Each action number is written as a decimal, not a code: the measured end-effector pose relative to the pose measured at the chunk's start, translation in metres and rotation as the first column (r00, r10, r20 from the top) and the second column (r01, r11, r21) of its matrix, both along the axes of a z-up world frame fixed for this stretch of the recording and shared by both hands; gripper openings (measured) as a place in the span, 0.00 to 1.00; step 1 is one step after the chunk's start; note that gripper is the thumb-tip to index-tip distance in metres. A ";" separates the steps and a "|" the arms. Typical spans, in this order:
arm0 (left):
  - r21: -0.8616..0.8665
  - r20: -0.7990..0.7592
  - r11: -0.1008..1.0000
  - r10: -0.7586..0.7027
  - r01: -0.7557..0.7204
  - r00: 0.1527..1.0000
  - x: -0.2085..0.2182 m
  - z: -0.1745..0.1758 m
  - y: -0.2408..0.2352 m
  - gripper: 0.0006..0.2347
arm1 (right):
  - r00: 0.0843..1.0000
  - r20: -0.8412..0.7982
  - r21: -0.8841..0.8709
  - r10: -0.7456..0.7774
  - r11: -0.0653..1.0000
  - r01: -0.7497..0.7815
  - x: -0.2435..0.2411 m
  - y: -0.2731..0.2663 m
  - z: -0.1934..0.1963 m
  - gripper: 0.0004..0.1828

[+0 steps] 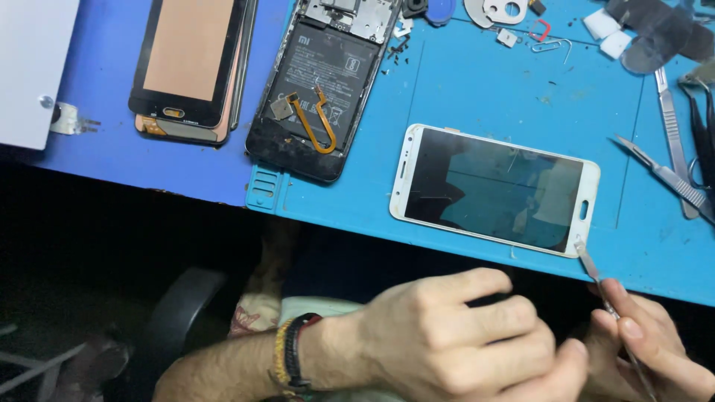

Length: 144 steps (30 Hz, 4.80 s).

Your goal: Removing a cracked screen from a smartphone using a metal prying tool

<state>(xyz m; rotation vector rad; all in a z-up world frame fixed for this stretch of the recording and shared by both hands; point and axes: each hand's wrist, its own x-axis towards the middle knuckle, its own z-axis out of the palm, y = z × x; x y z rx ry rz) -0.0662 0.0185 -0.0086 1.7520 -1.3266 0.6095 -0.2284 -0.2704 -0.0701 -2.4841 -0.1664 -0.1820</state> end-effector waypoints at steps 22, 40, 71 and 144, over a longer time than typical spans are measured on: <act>0.524 -0.219 0.850 0.073 0.054 0.973 0.089 0.019 -0.003 0.43 | 0.935 0.329 0.080 -0.131 0.991 0.110 0.042 0.049 0.021 0.14; 0.498 -0.156 0.867 0.063 0.024 0.986 0.089 0.014 -0.003 0.28 | 0.955 0.291 0.075 -0.051 0.997 0.031 0.031 0.033 0.008 0.23; -0.450 -0.875 0.847 -0.481 -0.281 -0.049 0.104 0.032 -0.055 0.15 | 0.961 -0.272 0.897 -0.044 0.350 0.270 0.263 0.040 0.119 0.07; -0.739 -0.432 0.587 -0.789 -0.330 -0.436 0.107 0.010 -0.034 0.38 | 0.942 -0.323 0.930 0.092 0.215 0.298 0.271 0.045 0.084 0.07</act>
